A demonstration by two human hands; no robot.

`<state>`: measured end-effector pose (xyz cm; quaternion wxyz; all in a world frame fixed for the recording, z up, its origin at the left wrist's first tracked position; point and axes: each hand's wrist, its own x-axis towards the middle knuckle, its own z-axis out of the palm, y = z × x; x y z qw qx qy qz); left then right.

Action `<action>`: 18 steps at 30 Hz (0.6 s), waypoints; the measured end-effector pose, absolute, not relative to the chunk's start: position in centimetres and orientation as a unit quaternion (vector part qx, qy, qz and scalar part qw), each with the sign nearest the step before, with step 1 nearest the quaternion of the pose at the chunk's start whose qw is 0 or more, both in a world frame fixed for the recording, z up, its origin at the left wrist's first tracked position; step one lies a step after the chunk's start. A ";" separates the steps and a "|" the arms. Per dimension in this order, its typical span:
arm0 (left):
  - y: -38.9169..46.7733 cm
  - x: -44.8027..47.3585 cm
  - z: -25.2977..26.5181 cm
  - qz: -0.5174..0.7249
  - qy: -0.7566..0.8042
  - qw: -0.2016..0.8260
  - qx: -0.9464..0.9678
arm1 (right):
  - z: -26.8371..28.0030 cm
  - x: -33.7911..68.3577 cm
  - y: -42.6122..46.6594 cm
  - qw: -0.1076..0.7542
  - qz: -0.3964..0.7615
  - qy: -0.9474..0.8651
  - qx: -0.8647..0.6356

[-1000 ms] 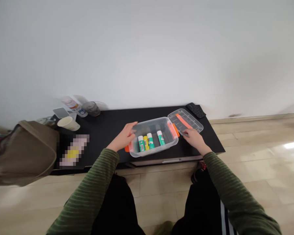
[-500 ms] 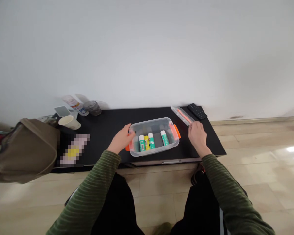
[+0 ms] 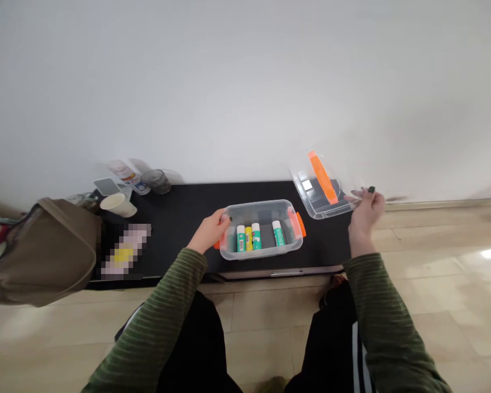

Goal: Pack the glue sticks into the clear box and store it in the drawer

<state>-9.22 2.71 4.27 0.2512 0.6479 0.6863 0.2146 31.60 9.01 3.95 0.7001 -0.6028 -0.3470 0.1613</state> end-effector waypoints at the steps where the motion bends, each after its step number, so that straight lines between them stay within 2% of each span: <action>1: 2.9 -9.1 4.2 0.222 0.679 0.258 0.651 | 4.0 31.6 9.5 0.707 0.199 -0.326 -0.596; 5: 3.6 -8.7 3.8 0.251 0.659 0.283 0.650 | 3.5 30.3 10.5 0.632 0.384 -0.311 -0.596; 9: 4.4 -8.5 2.8 0.305 0.630 0.327 0.635 | 3.3 27.5 10.9 0.541 0.489 -0.370 -0.576; 14: 4.6 -8.1 2.4 0.356 0.628 0.410 0.558 | 2.8 25.3 11.8 0.464 0.498 -0.457 -0.573; 18: 3.9 -7.4 3.0 0.350 0.635 0.366 0.583 | 1.8 25.0 12.3 0.438 0.426 -0.549 -0.570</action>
